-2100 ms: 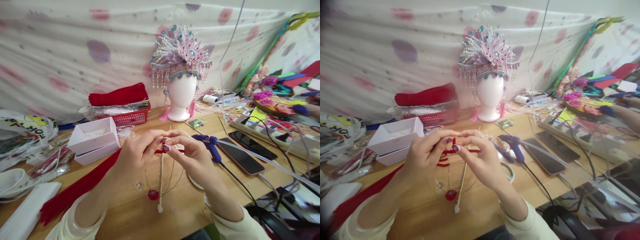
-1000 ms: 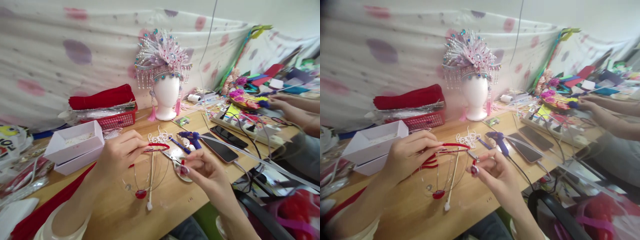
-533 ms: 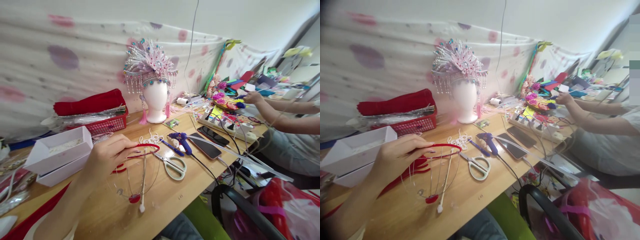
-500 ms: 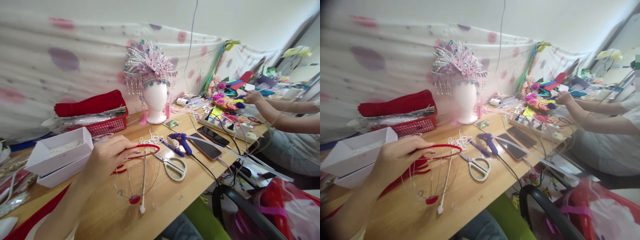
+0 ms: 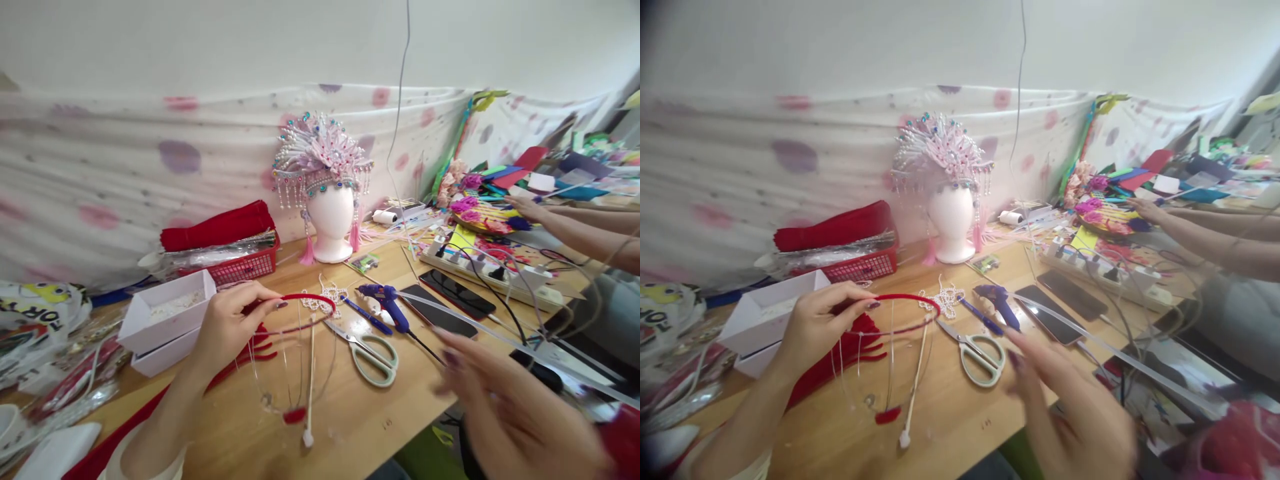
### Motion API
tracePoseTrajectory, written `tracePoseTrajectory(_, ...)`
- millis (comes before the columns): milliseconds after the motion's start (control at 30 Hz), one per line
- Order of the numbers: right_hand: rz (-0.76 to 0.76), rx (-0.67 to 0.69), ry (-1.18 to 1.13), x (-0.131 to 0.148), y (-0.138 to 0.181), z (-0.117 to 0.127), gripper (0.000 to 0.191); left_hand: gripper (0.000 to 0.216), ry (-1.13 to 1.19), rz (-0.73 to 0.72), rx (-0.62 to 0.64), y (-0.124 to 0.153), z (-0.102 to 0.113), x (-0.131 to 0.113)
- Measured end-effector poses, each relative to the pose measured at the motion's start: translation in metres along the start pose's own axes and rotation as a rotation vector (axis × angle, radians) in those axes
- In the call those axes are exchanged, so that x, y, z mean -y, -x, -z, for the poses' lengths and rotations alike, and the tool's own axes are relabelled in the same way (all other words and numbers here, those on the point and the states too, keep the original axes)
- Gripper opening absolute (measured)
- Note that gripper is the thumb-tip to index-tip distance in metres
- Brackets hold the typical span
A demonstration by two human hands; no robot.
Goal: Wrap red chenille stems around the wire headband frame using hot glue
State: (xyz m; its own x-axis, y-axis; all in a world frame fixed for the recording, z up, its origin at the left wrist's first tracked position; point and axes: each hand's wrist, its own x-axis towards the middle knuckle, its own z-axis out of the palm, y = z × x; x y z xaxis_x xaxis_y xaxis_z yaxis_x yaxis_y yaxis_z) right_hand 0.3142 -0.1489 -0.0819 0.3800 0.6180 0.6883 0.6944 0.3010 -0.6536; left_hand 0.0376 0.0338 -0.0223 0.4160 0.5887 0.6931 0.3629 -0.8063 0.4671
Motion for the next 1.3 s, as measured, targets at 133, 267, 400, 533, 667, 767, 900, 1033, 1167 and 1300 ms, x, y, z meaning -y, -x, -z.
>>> tracePoseTrajectory(133, -0.041, 0.238, -0.229, 0.007, -0.037, -0.068, 0.043, 0.014, 0.237, 0.205, 0.01, 0.0, -0.003, -0.003)
tracePoseTrajectory(267, -0.438, 0.333, -0.719, 0.002, -0.035, -0.104, 0.033, 0.003, 0.46, 0.437, 0.002, 0.001, -0.011, -0.01)
tracePoseTrajectory(400, -0.596, 0.327, -0.854, -0.006, -0.029, -0.111, 0.041, 0.012, 0.614, 0.593, 0.068, 0.002, -0.014, -0.017)
tracePoseTrajectory(533, -0.654, 0.356, -0.894, -0.01, -0.033, -0.113, 0.041, 0.009, 0.631, 0.64, 0.105, 0.002, -0.015, -0.02)
tracePoseTrajectory(667, -0.69, 0.39, -0.913, -0.014, -0.036, -0.117, 0.037, 0.016, 0.544, 0.605, 0.013, 0.002, -0.016, -0.017)
tracePoseTrajectory(767, -0.716, 0.374, -0.937, -0.014, -0.039, -0.12, 0.038, 0.02, 0.549, 0.564, -0.103, 0.0, -0.011, -0.009)
tracePoseTrajectory(900, -0.743, 0.373, -0.963, -0.01, -0.045, -0.12, 0.04, 0.029, 0.548, 0.468, -0.181, -0.002, 0.004, 0.004)
tracePoseTrajectory(1033, -0.75, 0.387, -0.978, -0.008, -0.045, -0.118, 0.04, 0.037, 0.351, 0.402, -0.073, -0.002, 0.01, 0.002)
tracePoseTrajectory(1167, -0.784, 0.396, -1.008, -0.006, -0.044, -0.119, 0.04, 0.009, 0.338, 0.371, 0.072, -0.003, 0.003, -0.008)
tracePoseTrajectory(1300, -0.847, 0.399, -1.076, -0.001, -0.048, -0.121, 0.04, 0.018, 0.489, 0.533, 0.12, -0.005, -0.002, -0.01)
